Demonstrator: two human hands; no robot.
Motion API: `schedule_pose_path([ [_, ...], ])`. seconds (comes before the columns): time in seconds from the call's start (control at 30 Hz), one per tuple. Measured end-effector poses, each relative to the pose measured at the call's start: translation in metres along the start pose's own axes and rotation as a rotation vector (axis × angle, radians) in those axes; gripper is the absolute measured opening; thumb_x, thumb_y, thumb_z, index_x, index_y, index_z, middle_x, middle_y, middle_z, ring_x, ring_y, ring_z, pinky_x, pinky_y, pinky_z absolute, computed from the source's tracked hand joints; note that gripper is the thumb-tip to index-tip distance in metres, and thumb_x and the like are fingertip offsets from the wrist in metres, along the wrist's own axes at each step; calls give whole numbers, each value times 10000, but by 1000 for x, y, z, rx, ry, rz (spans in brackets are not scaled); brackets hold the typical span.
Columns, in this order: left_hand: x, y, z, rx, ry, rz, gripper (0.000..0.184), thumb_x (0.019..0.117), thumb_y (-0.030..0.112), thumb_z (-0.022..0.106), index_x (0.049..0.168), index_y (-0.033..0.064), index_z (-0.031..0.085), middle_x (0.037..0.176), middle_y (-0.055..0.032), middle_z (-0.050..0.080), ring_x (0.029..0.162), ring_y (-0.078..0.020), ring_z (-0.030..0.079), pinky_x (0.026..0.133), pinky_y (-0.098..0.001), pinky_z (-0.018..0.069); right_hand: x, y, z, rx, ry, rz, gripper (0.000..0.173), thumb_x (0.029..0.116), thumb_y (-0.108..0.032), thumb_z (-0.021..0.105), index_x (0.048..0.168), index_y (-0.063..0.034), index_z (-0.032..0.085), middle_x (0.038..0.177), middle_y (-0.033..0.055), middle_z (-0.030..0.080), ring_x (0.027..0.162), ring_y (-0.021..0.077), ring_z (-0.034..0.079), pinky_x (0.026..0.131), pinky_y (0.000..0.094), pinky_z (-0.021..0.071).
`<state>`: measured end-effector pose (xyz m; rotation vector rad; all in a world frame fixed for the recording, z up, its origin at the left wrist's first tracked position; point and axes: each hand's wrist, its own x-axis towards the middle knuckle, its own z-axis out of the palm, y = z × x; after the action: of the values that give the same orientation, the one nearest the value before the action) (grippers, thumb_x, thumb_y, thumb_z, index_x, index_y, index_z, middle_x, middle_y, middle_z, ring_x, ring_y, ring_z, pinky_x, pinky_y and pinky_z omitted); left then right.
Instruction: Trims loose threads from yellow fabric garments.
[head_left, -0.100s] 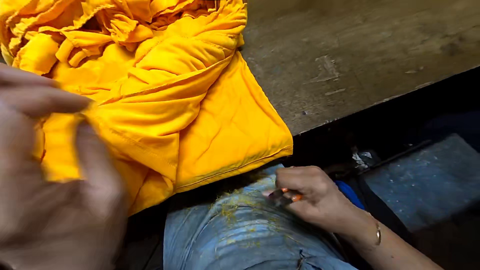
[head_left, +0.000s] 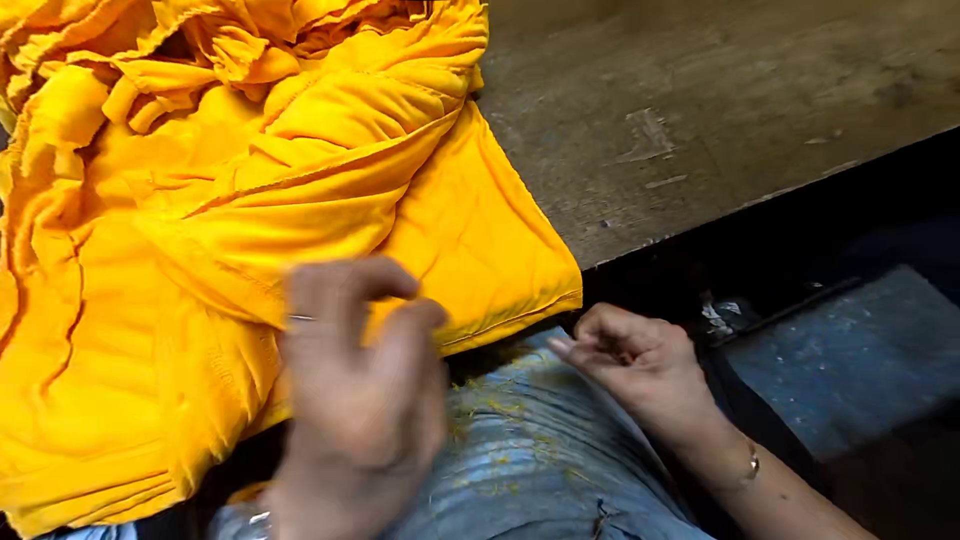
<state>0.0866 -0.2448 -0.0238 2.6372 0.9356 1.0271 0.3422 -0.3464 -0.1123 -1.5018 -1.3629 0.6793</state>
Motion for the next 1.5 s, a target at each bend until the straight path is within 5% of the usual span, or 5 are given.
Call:
schedule_pose_path([
  [0.17, -14, 23, 88, -174, -164, -15, 158, 924, 213, 694, 1013, 93, 745, 1053, -72, 635, 1003, -239, 592, 828, -378, 526, 6, 13, -2, 125, 200, 325, 328, 845, -190, 822, 1125, -142, 657, 625, -17, 499, 461, 91, 425, 407, 217, 373],
  [0.77, -4, 11, 56, -399, 27, -111, 114, 940, 38, 644, 980, -8, 740, 904, -37, 666, 784, -77, 629, 666, -204, 548, 47, -61, 18, 784, -62, 135, 76, 987, -61, 636, 963, -7, 684, 630, 31, 517, 453, 33, 396, 405, 156, 339],
  [1.03, -10, -5, 27, -675, -12, -257, 105, 973, 40, 597, 998, 34, 698, 759, 35, 638, 587, -22, 549, 509, -160, 473, 47, -44, 39, -82, -45, -230, 165, 799, -147, 790, 917, -99, 685, 690, -75, 609, 575, -18, 533, 488, 153, 439],
  [1.3, -19, -9, 18, -732, -165, -325, 139, 970, 60, 590, 996, 65, 726, 664, 64, 612, 532, -5, 525, 473, -146, 447, 46, -47, 51, 185, -180, -292, 72, 823, -80, 763, 826, -55, 696, 701, -42, 630, 614, -17, 571, 519, 129, 469],
  [1.5, -20, -10, 8, -774, 174, -529, 183, 1083, 126, 436, 1135, 90, 608, 823, -13, 735, 593, -92, 664, 499, -211, 549, 41, -37, 34, -187, -94, -509, 68, 809, -76, 651, 843, -49, 703, 719, -10, 625, 629, 36, 564, 533, 191, 461],
])
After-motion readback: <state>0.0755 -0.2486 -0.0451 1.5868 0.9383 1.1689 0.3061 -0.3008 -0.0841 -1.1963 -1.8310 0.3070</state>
